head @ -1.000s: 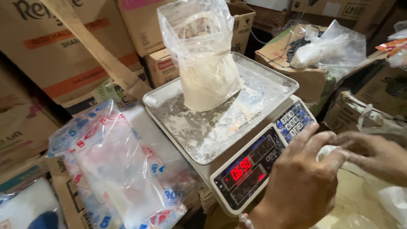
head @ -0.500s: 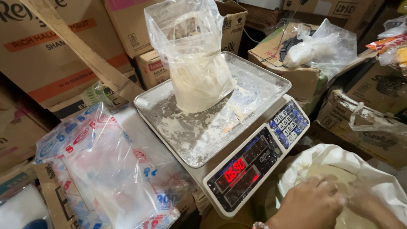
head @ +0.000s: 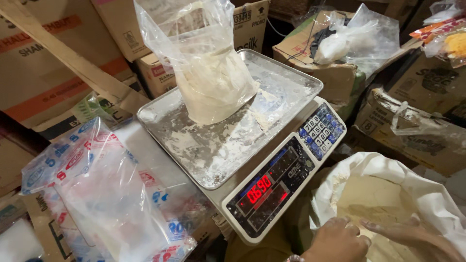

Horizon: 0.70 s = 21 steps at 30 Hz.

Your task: The person scoops white flour from a large sack into a clear plastic bag, places the bag on a digital scale, and adjusts the contents by hand to reach a target weight. The person repeats this process for multiple bags.

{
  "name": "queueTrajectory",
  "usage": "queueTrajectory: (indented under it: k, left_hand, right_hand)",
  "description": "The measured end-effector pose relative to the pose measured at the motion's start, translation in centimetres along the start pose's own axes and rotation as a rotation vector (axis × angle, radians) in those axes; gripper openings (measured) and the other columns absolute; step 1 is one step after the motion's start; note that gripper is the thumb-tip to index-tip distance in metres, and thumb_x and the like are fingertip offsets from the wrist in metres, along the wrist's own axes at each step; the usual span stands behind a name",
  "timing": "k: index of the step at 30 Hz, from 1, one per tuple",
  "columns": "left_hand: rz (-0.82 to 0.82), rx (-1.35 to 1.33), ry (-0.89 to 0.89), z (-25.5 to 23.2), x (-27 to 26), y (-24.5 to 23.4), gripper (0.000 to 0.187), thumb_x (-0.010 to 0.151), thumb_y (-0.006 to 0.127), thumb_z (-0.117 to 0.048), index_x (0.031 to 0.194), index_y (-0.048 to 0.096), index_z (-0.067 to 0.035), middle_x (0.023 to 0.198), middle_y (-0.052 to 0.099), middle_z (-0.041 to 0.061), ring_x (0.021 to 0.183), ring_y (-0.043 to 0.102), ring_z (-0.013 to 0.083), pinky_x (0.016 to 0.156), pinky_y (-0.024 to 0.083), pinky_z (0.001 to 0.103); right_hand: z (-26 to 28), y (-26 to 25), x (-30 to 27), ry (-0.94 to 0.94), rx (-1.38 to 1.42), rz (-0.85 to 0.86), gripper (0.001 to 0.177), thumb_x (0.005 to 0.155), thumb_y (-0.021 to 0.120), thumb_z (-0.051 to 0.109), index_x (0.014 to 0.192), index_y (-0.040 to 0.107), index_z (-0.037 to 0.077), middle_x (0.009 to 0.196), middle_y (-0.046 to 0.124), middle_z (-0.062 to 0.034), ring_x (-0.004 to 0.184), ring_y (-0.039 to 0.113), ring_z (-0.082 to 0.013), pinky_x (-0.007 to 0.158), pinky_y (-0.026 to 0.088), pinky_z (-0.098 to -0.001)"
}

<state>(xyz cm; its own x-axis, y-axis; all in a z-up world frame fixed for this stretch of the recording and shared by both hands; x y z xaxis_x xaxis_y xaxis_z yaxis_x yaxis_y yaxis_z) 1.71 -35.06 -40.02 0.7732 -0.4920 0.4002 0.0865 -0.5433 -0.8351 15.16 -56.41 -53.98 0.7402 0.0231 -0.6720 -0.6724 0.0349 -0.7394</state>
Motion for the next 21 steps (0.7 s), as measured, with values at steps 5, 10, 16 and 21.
queueTrajectory:
  k: [5,10,16,21]
  left_hand:
    - [-0.025,0.014,0.003,0.3,-0.7,1.6,0.022,0.090,0.063,-0.024,0.096,0.079,-0.011,0.101,0.075,0.015,0.120,0.066,0.0349,0.107,0.050,0.049]
    - [-0.009,0.009,-0.047,0.8,-1.1,2.7,0.023,0.092,0.061,-0.023,0.091,0.079,-0.009,0.099,0.075,0.014,0.120,0.066,0.0342,0.110,0.049,0.051]
    - [0.009,-0.001,-0.026,0.8,-1.6,2.9,0.025,0.091,0.059,-0.023,0.100,0.080,-0.011,0.101,0.075,0.014,0.120,0.064,0.0353,0.113,0.045,0.053]
    - [0.033,0.014,-0.056,0.7,-1.6,3.2,0.026,0.094,0.057,-0.022,0.099,0.080,-0.011,0.107,0.075,0.016,0.128,0.063,0.0391,0.118,0.039,0.058]
  right_hand:
    - [0.0,-0.9,-2.4,0.002,-0.030,0.115,0.081,0.076,0.079,0.063,0.144,0.062,0.020,0.143,0.059,-0.0142,0.133,0.056,-0.0263,0.114,0.049,-0.0374]
    - [-0.3,-1.0,-3.3,-0.020,-0.049,0.211,0.086,0.073,0.081,0.066,0.144,0.061,0.021,0.145,0.055,-0.0151,0.136,0.052,-0.0269,0.116,0.047,-0.0376]
    - [-1.4,1.4,1.2,-0.069,0.131,0.045,0.097,0.061,0.090,0.064,0.141,0.059,0.018,0.137,0.068,-0.0115,0.129,0.064,-0.0241,0.112,0.055,-0.0351]
    - [-3.4,4.4,5.2,-0.140,0.317,-0.106,0.095,0.052,0.100,0.039,0.137,0.063,0.018,0.121,0.076,-0.0135,0.117,0.069,-0.0270,0.105,0.057,-0.0366]
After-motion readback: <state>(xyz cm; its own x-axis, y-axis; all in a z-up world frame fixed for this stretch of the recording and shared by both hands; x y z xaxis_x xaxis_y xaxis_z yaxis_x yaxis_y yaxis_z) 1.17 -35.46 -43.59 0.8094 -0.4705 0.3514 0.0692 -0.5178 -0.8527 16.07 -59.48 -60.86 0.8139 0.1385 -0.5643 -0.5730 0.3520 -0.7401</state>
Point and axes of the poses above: each hand's wrist, its own x-axis towards the middle knuckle, its own y-axis out of the palm, z = x × y, the point moved 9 cm from there along x, towards the middle knuckle
